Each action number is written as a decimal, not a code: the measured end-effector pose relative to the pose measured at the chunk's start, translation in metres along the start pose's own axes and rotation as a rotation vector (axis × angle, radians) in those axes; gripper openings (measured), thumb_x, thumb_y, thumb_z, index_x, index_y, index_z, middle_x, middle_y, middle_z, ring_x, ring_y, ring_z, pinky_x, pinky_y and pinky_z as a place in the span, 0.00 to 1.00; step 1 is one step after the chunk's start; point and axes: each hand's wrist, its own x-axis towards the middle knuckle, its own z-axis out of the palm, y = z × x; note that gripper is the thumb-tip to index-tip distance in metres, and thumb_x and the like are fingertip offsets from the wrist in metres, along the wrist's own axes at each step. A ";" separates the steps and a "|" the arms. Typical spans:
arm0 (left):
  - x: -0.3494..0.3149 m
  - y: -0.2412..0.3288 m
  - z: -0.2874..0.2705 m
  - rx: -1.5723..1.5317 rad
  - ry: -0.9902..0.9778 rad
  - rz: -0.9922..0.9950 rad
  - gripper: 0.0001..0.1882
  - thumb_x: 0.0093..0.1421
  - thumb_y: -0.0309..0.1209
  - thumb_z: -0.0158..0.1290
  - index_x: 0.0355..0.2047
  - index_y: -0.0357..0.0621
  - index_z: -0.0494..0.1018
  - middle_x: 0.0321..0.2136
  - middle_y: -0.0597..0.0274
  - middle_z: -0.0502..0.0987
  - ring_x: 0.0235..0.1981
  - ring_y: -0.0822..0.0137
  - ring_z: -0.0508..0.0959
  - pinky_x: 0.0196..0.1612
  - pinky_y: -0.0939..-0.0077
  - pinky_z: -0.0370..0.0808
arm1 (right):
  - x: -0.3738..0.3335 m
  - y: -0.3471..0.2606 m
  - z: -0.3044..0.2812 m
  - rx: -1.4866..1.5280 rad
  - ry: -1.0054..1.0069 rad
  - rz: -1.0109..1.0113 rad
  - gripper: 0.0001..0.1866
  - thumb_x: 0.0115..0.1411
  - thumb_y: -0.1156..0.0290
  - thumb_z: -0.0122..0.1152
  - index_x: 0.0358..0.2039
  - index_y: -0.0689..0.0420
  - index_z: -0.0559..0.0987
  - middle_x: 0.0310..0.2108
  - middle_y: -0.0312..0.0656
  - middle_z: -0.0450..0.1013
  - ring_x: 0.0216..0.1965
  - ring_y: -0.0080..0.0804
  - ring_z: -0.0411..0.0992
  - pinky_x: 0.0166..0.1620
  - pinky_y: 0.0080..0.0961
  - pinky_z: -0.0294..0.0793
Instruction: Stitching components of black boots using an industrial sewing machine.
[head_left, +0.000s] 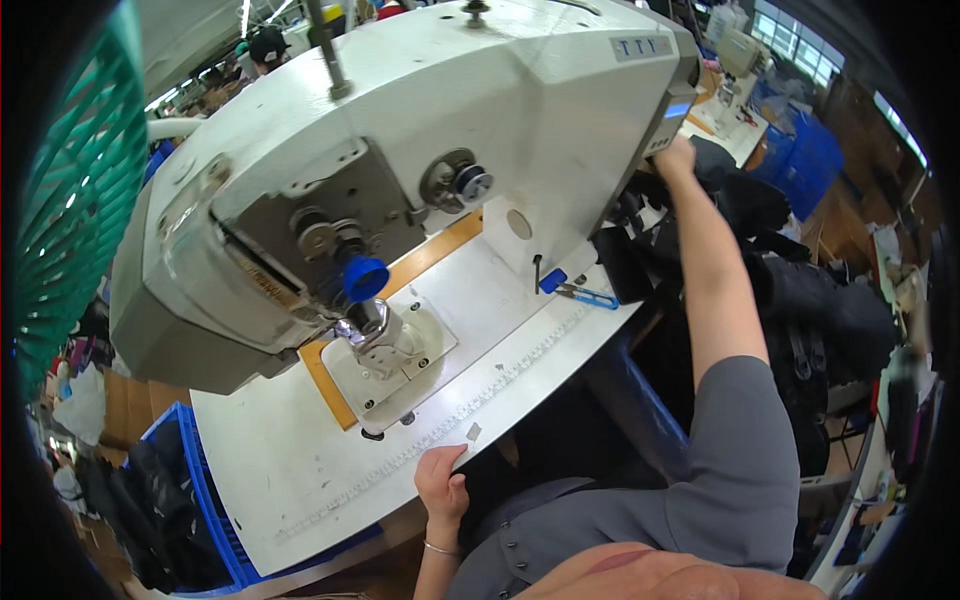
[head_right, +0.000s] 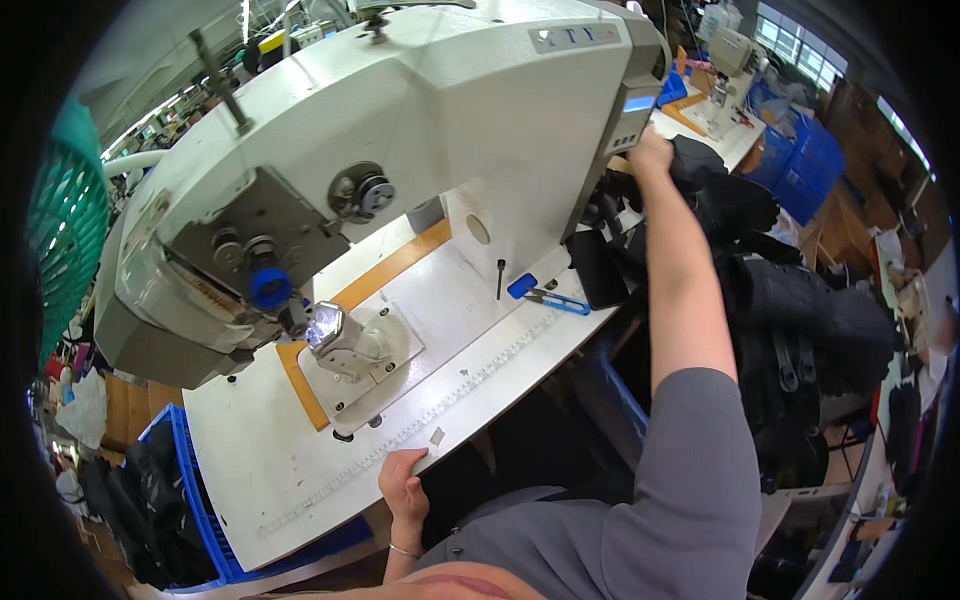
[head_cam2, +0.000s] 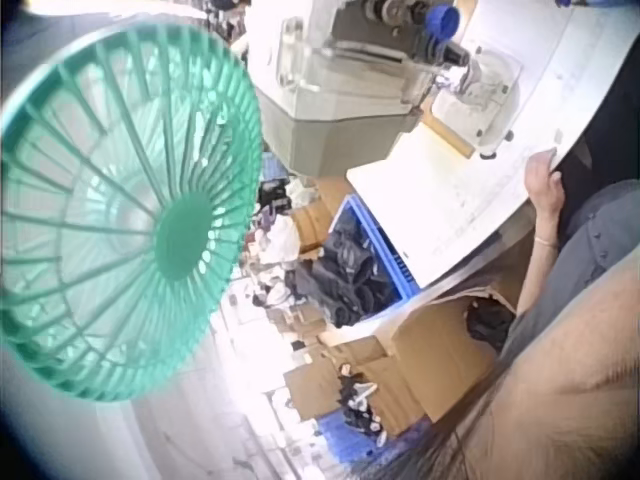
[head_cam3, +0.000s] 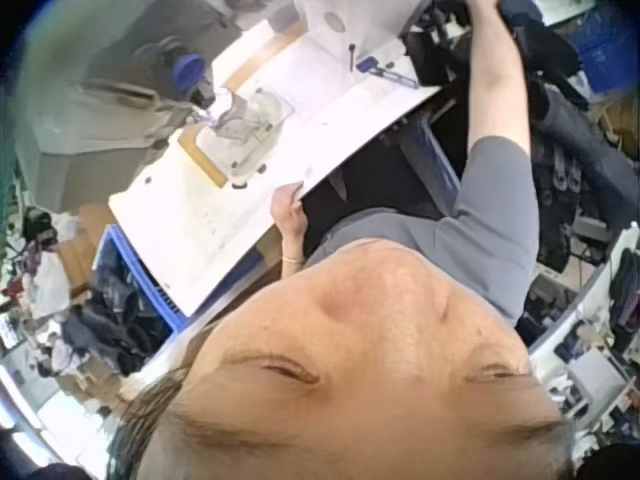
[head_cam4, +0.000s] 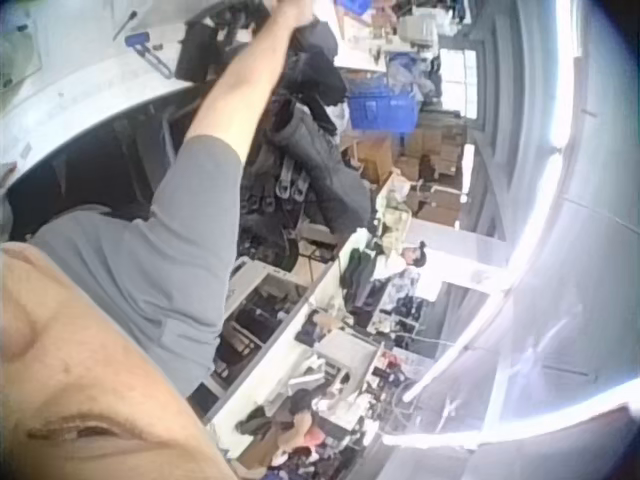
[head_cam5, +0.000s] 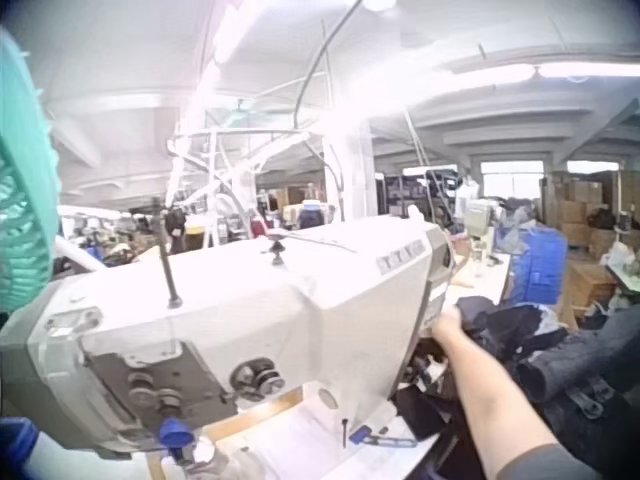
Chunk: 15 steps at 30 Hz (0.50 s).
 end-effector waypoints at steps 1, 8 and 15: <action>0.000 0.000 -0.001 0.025 -0.030 0.035 0.34 0.63 0.56 0.31 0.30 0.35 0.74 0.26 0.50 0.75 0.30 0.53 0.75 0.34 0.67 0.69 | 0.011 0.015 -0.016 0.002 0.093 -0.167 0.13 0.57 0.65 0.44 0.36 0.57 0.75 0.35 0.52 0.75 0.39 0.52 0.74 0.40 0.43 0.73; 0.006 0.001 -0.006 -0.018 -0.080 0.078 0.33 0.64 0.53 0.31 0.28 0.36 0.74 0.26 0.50 0.74 0.31 0.51 0.74 0.36 0.65 0.69 | 0.029 0.044 -0.201 -0.166 0.401 -0.310 0.21 0.56 0.77 0.40 0.48 0.45 0.72 0.47 0.41 0.71 0.42 0.48 0.73 0.44 0.40 0.73; 0.010 0.025 -0.011 -0.196 -0.175 -0.112 0.14 0.62 0.33 0.43 0.30 0.36 0.74 0.29 0.53 0.76 0.35 0.56 0.74 0.40 0.68 0.70 | -0.161 0.021 -0.372 -0.299 0.547 -0.559 0.31 0.45 0.87 0.41 0.46 0.43 0.74 0.48 0.28 0.72 0.41 0.35 0.75 0.41 0.27 0.75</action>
